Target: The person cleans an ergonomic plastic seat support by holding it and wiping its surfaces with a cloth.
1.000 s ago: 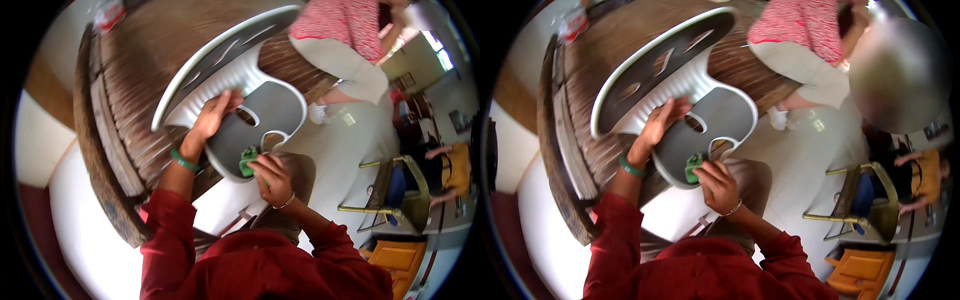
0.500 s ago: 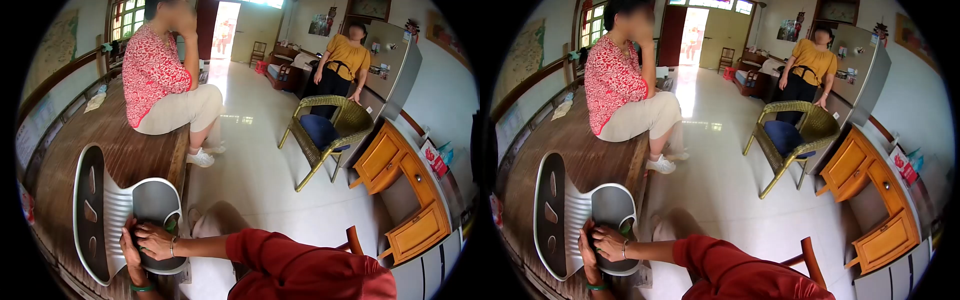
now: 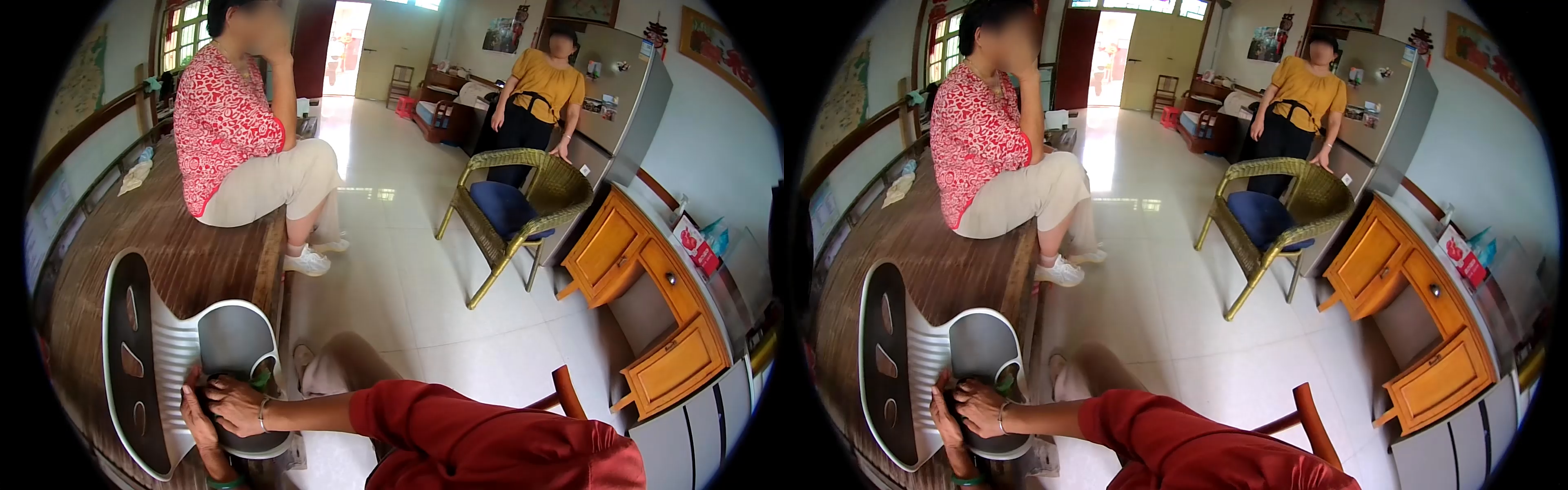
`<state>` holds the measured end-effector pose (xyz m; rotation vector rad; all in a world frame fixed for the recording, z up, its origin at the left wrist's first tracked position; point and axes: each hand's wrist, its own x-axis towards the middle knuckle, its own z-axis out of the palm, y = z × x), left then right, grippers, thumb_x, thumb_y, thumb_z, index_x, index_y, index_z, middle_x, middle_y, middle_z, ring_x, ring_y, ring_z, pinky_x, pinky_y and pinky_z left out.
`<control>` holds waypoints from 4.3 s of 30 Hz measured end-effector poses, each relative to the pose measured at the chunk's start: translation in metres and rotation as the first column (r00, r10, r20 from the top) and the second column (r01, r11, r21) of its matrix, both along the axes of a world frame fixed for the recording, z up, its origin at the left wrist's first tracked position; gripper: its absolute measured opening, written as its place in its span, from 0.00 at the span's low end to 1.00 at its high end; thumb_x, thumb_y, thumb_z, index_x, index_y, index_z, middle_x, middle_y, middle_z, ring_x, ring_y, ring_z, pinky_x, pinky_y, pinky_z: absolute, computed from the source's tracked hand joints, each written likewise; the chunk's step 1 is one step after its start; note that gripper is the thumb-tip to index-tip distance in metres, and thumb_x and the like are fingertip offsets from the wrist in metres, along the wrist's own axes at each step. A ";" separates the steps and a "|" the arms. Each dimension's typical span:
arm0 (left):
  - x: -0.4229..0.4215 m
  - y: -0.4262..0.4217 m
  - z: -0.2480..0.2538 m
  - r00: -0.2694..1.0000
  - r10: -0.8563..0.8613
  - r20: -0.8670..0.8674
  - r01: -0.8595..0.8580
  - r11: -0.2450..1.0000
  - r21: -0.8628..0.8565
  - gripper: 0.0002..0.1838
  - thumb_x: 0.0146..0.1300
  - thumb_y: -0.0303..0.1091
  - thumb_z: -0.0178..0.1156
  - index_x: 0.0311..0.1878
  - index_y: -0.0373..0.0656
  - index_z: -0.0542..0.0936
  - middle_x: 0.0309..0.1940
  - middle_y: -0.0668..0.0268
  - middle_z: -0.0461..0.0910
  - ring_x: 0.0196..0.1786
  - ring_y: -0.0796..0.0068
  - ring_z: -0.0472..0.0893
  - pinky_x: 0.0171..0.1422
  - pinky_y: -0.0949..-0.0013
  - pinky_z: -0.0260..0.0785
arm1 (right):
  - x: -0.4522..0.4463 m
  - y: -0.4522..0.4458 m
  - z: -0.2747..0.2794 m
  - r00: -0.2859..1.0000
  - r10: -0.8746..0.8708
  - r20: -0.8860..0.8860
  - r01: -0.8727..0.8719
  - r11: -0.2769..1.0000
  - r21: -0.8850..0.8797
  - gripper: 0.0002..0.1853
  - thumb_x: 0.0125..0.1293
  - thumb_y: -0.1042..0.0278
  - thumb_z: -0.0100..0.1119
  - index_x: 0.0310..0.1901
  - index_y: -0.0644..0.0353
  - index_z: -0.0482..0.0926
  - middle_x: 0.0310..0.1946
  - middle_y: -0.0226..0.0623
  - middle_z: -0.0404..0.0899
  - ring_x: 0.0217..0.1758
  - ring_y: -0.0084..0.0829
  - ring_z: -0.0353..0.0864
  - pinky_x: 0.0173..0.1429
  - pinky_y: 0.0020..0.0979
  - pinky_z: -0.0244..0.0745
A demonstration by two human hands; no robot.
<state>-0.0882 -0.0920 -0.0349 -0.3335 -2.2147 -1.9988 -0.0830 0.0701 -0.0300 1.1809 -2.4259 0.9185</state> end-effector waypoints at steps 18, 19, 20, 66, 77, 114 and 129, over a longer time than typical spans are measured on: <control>0.002 0.002 0.004 0.998 0.062 0.013 -0.062 0.996 -0.057 0.35 0.81 0.54 0.35 0.62 0.29 0.77 0.58 0.53 0.81 0.62 0.61 0.77 0.72 0.61 0.63 | 0.000 -0.004 -0.004 1.000 -0.027 -0.015 0.026 0.999 -0.039 0.13 0.53 0.63 0.64 0.36 0.63 0.83 0.47 0.44 0.76 0.59 0.46 0.71 0.69 0.45 0.65; 0.002 0.003 0.004 0.998 0.062 0.014 -0.062 0.996 -0.057 0.35 0.81 0.54 0.35 0.62 0.29 0.77 0.58 0.53 0.81 0.62 0.61 0.77 0.72 0.61 0.63 | 0.000 -0.004 -0.004 1.000 -0.024 -0.014 0.024 0.999 -0.044 0.13 0.53 0.63 0.64 0.36 0.63 0.83 0.47 0.44 0.76 0.59 0.46 0.70 0.69 0.45 0.65; 0.002 0.003 0.004 0.998 0.062 0.017 -0.061 0.997 -0.048 0.35 0.81 0.54 0.35 0.62 0.29 0.77 0.58 0.52 0.81 0.62 0.61 0.77 0.72 0.61 0.63 | 0.000 -0.004 -0.004 1.000 -0.024 -0.014 0.023 0.999 -0.044 0.13 0.53 0.63 0.64 0.36 0.63 0.83 0.47 0.44 0.76 0.59 0.46 0.70 0.69 0.45 0.65; 0.002 0.005 0.005 0.997 0.073 -0.011 -0.073 0.997 -0.035 0.35 0.81 0.54 0.35 0.59 0.28 0.79 0.55 0.53 0.83 0.58 0.63 0.79 0.69 0.62 0.65 | 0.005 -0.004 -0.006 0.999 -0.053 -0.005 0.053 0.998 -0.041 0.13 0.54 0.65 0.62 0.38 0.64 0.82 0.52 0.45 0.75 0.63 0.47 0.69 0.73 0.47 0.61; 0.010 0.028 0.038 0.965 0.247 0.087 -0.236 0.964 -0.121 0.30 0.80 0.53 0.40 0.56 0.37 0.84 0.52 0.55 0.86 0.55 0.67 0.80 0.66 0.67 0.67 | 0.024 0.041 0.026 0.977 -0.017 -0.211 0.016 1.000 -0.010 0.20 0.46 0.68 0.69 0.45 0.53 0.84 0.53 0.32 0.80 0.62 0.39 0.75 0.64 0.45 0.67; -0.003 0.020 0.016 0.984 0.155 0.091 -0.176 0.932 0.316 0.38 0.78 0.62 0.39 0.58 0.31 0.81 0.51 0.56 0.85 0.56 0.67 0.80 0.70 0.67 0.67 | 0.053 0.019 0.035 0.969 0.211 -0.126 -0.217 0.975 -0.035 0.13 0.54 0.77 0.61 0.43 0.60 0.84 0.46 0.34 0.82 0.49 0.43 0.76 0.55 0.40 0.73; 0.010 0.011 0.027 0.998 0.022 0.053 -0.047 0.837 0.546 0.38 0.80 0.59 0.31 0.64 0.32 0.75 0.54 0.56 0.84 0.63 0.67 0.77 0.74 0.65 0.63 | 0.105 0.080 0.029 0.962 0.260 -0.077 -0.262 0.965 -0.017 0.15 0.54 0.80 0.59 0.44 0.61 0.85 0.46 0.33 0.84 0.46 0.41 0.78 0.51 0.37 0.76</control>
